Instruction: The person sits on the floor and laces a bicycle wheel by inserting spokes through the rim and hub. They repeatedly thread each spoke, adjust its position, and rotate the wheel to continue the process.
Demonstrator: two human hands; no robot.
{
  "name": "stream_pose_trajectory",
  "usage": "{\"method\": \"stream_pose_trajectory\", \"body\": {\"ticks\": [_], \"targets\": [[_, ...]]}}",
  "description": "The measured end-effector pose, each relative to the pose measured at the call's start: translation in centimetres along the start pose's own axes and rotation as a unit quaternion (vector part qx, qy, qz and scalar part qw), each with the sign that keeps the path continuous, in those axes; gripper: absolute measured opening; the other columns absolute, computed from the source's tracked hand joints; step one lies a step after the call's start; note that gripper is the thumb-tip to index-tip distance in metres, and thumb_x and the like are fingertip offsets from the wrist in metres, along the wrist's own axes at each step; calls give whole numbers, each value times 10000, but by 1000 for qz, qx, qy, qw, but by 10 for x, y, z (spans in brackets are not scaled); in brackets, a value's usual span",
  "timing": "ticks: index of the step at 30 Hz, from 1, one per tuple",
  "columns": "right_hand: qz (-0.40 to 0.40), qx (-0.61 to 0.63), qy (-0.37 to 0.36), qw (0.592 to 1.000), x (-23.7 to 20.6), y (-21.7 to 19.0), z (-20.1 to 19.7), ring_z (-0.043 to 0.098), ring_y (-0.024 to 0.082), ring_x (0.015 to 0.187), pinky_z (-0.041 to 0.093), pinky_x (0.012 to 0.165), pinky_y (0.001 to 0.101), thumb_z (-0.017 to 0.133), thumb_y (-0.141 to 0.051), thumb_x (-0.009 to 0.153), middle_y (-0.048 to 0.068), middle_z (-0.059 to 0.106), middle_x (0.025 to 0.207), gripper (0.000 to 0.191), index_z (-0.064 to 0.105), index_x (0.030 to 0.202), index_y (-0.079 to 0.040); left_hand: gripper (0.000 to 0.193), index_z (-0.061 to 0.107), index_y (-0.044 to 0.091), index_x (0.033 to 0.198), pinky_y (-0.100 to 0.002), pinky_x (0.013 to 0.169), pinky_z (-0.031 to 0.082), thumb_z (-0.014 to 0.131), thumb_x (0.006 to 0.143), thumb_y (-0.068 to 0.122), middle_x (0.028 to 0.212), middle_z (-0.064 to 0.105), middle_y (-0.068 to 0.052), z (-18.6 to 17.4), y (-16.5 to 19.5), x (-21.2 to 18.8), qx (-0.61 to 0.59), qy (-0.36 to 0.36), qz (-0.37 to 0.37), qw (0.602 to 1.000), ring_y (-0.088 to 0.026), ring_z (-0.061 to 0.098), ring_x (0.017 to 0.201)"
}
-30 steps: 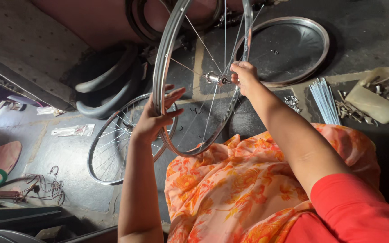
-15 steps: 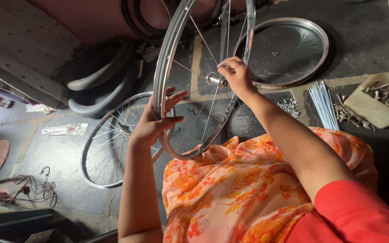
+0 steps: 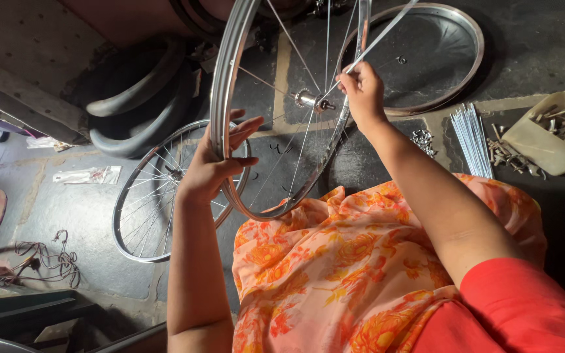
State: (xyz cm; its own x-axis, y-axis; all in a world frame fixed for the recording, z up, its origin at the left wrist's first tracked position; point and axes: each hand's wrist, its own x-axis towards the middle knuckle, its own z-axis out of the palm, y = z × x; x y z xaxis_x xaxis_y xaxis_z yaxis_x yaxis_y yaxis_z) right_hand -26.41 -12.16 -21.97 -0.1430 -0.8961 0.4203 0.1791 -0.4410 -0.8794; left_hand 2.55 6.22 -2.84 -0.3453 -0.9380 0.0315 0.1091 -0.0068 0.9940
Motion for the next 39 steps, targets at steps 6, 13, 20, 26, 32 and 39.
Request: {"method": "stream_pose_trajectory", "body": {"ticks": [6,13,20,26,32,39], "targets": [[72,46,32,996,-13,10,-9,660,90,806,543,731,226,635,-37,1018,59,708,964,59,579,1035,-41,957,314,52,1522,-417,950,612,528,627,-209,1548,514,-210,-1,-2,-1,12,8,-5,1000,-329,392,1544],[-66,-25,-11,997,-30,0,-2,642,116,813,528,743,256,563,-63,1092,91,695,997,57,540,1091,-10,938,307,53,1535,-403,921,598,550,664,-199,1552,502,-199,-1,-7,3,-15,-4,-4,1000,-311,383,1541],[-290,-297,-77,906,-72,-16,-5,711,307,918,556,777,384,645,-61,989,134,722,1031,144,621,1130,-86,952,334,82,1534,-389,924,570,564,654,-200,1545,513,-129,7,-17,3,-12,-3,-6,1000,-276,358,1539],[-344,-334,-118,870,-84,-13,-2,720,299,996,593,799,375,696,-75,936,77,714,1151,220,629,1145,-75,928,382,94,1524,-402,992,534,619,670,-181,1537,530,-115,22,-26,5,-6,21,9,1000,-263,332,1552],[-317,-324,-101,886,-87,-12,-5,730,276,1001,613,788,346,714,-75,891,92,716,1187,297,617,1172,-85,946,385,131,1518,-461,1135,438,650,651,-140,1527,551,-96,30,-28,9,37,50,-2,998,-268,351,1531],[-212,-265,-74,938,-116,41,-47,705,200,895,614,673,305,706,-85,858,159,573,1333,691,386,1470,-63,917,396,127,1507,-465,1220,319,692,671,-105,1528,569,-90,44,-34,4,63,64,6,996,-265,379,1518]]}}
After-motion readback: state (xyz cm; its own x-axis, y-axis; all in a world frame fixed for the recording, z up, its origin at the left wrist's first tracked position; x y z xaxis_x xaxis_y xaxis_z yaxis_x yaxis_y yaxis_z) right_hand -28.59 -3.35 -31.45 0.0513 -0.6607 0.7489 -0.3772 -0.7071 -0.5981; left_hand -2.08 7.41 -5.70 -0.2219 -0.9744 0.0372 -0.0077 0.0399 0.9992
